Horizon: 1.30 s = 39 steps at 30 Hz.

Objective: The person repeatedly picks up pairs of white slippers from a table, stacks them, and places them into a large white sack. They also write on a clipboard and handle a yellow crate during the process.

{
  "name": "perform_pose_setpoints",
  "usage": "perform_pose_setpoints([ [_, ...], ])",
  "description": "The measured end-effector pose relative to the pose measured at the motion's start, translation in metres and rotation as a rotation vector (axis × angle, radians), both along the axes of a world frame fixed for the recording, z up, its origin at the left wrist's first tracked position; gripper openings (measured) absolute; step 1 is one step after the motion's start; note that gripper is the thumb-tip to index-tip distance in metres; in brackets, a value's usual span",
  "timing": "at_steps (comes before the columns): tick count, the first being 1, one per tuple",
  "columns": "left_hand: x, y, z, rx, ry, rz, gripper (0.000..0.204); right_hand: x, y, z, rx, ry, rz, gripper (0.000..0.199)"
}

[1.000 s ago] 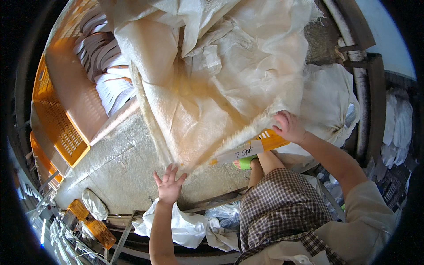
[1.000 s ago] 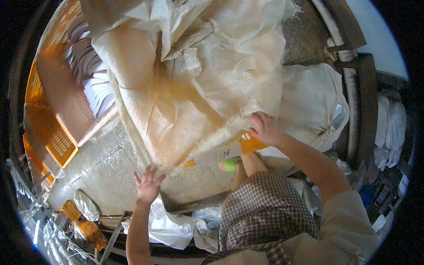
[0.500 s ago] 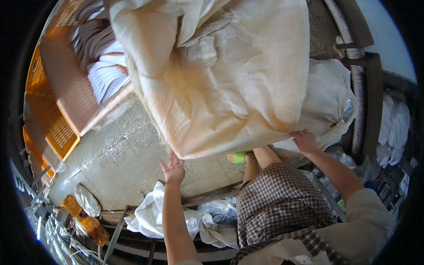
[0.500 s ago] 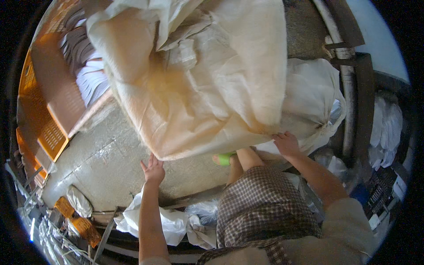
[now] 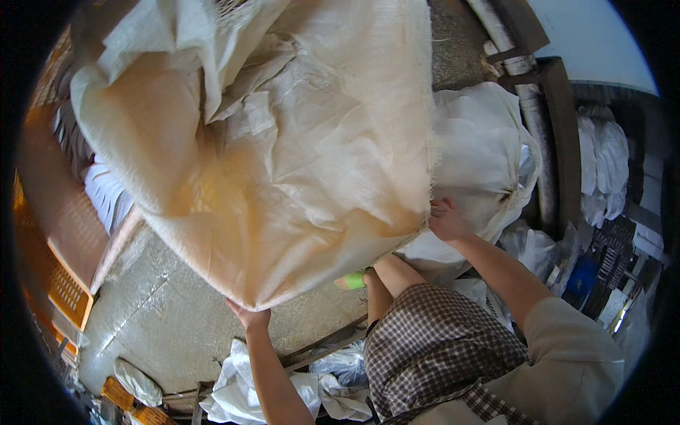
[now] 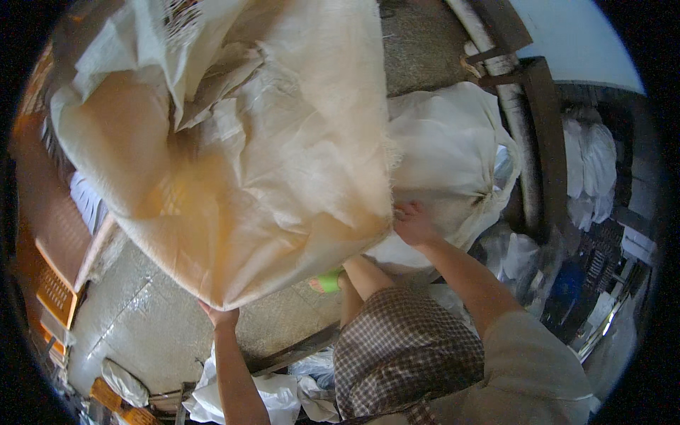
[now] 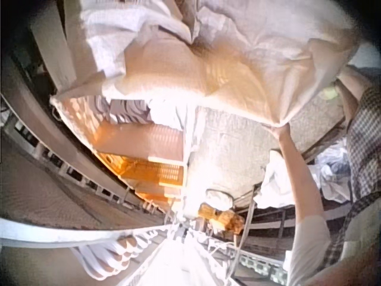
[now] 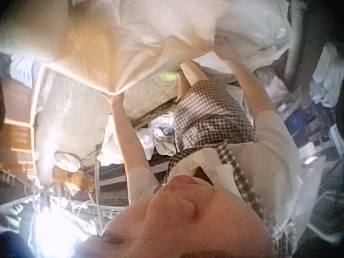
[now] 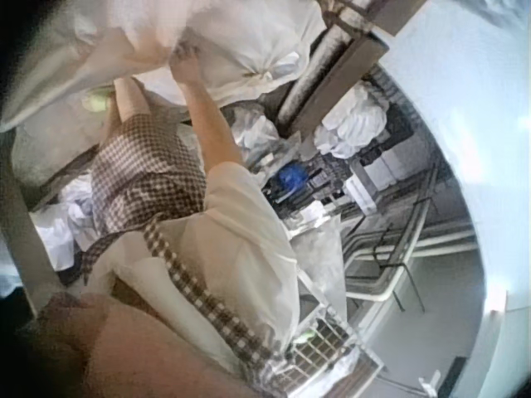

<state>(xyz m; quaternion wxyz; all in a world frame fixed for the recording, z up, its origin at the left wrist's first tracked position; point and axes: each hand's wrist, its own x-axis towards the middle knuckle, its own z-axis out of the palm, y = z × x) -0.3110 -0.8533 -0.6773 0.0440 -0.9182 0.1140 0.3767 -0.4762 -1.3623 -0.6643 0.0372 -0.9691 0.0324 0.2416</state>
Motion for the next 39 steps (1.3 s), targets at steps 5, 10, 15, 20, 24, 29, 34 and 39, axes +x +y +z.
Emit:
perform_pose_setpoints([
  [5,-0.029,0.011,-0.006,-0.008,-0.147,-0.041,0.058,0.034,0.003,-0.042,0.172,0.061,-0.279,0.031],
  [10,-0.071,0.024,0.034,0.041,-0.125,-0.015,0.073,0.068,0.007,-0.042,0.428,0.200,-0.709,0.032],
  [15,-0.090,-0.019,0.077,-0.874,0.421,1.329,0.066,0.117,-0.050,0.025,0.651,0.324,-0.820,0.034],
  [20,-0.086,-0.116,0.074,-1.299,0.727,1.752,0.058,0.217,-0.077,0.092,1.212,-0.790,-0.948,0.030],
  [24,-0.065,-0.163,0.027,-1.261,0.558,2.242,0.048,0.319,-0.091,0.096,1.124,-0.657,-1.199,0.041],
  [29,-0.068,-0.169,0.000,-1.241,0.278,2.232,0.042,0.357,-0.102,0.047,1.739,-0.514,-1.359,0.030],
  [34,-0.069,-0.165,0.008,-1.232,0.322,2.221,0.042,0.358,-0.105,0.015,1.488,-0.322,-1.437,0.029],
  [39,-0.055,-0.168,0.024,-1.327,0.406,2.213,0.042,0.260,-0.098,0.048,1.256,-0.444,-1.203,0.034],
])
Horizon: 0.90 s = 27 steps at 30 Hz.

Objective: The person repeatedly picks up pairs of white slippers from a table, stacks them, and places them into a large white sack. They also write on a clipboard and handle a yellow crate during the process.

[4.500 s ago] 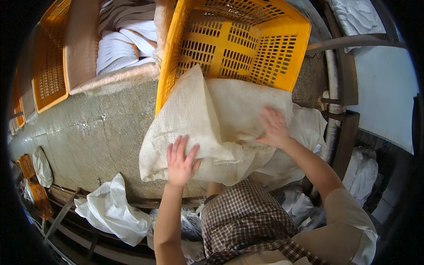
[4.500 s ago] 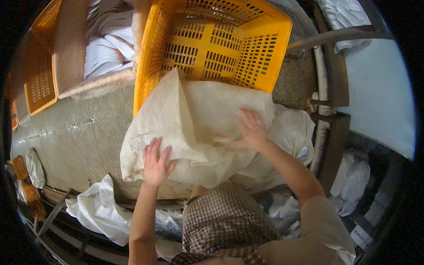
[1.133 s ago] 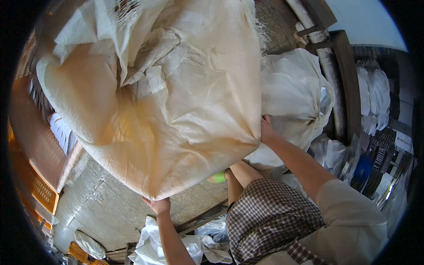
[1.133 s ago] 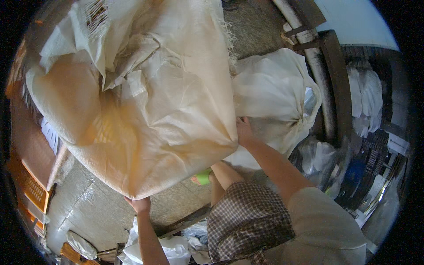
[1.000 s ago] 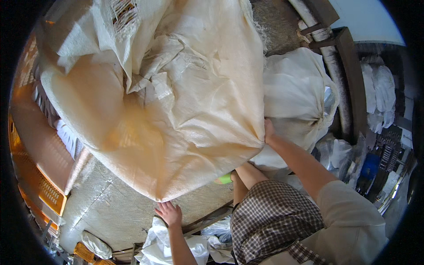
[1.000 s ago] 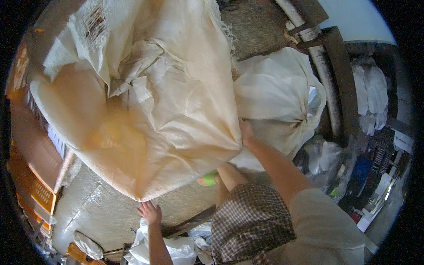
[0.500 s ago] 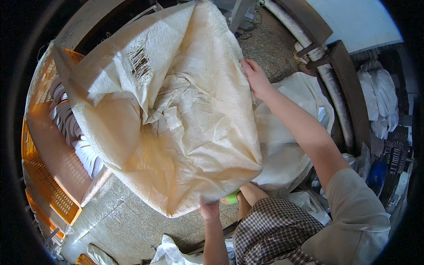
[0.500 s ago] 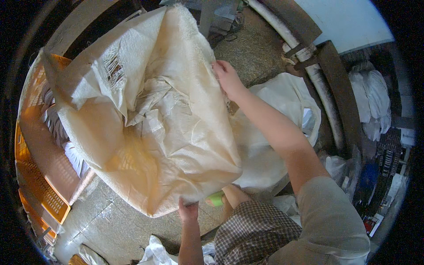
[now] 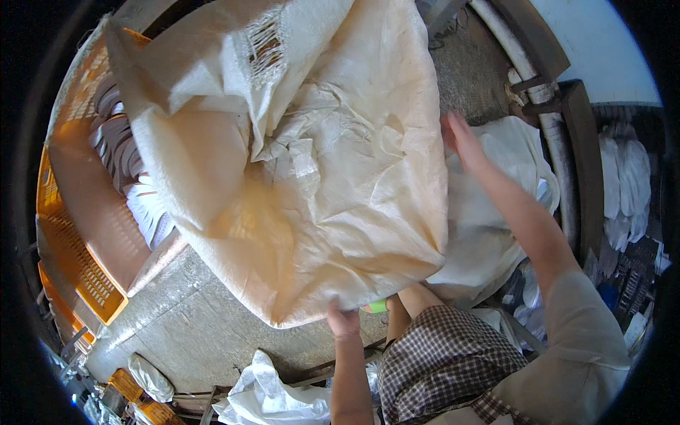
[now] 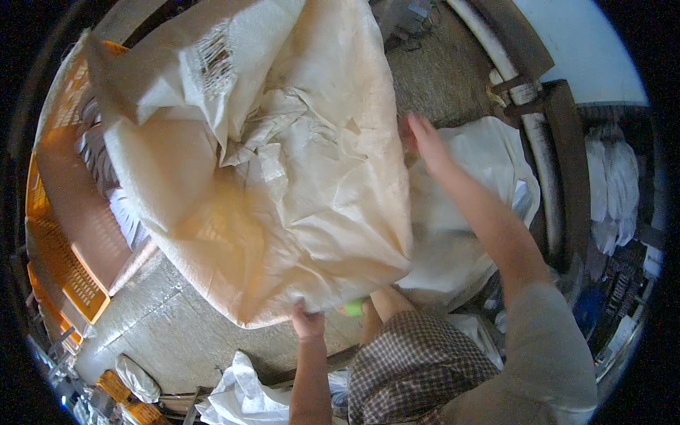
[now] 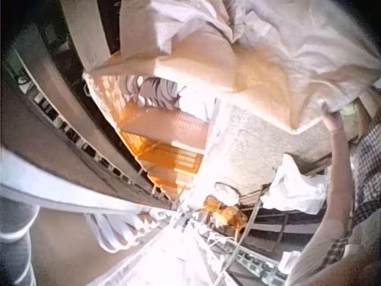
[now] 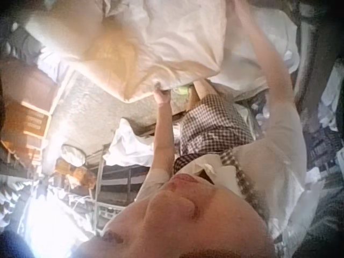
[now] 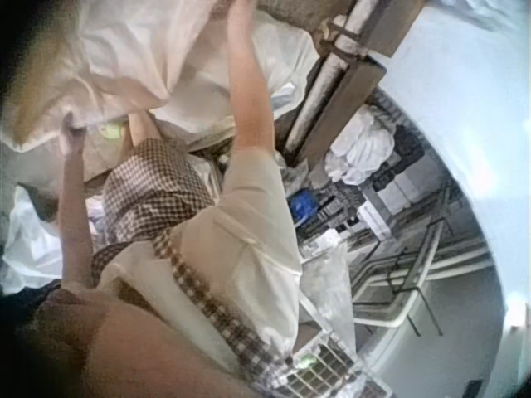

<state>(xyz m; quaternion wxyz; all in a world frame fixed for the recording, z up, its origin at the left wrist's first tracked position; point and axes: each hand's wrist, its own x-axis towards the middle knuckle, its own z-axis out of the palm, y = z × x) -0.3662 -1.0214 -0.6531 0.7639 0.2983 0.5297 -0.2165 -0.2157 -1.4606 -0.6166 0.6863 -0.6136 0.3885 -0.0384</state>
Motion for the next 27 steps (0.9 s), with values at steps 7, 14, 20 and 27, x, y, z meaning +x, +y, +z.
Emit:
perform_pose_setpoints([
  [7,0.030,-0.014,0.052,-0.094,-0.164,-0.009,0.046,-0.083,0.093,0.016,-0.230,-0.031,0.180,0.039],
  [14,0.069,-0.067,0.107,-0.160,-0.098,0.090,0.043,0.001,0.044,0.106,-0.448,0.074,0.328,0.035],
  [20,0.083,-0.053,0.166,-0.041,-0.146,-0.053,0.046,-0.019,0.057,0.145,-0.365,-0.097,0.222,0.036],
  [27,0.123,-0.054,0.184,0.030,-0.224,-0.050,0.029,-0.004,0.064,0.165,-0.267,-0.165,0.118,0.041],
])
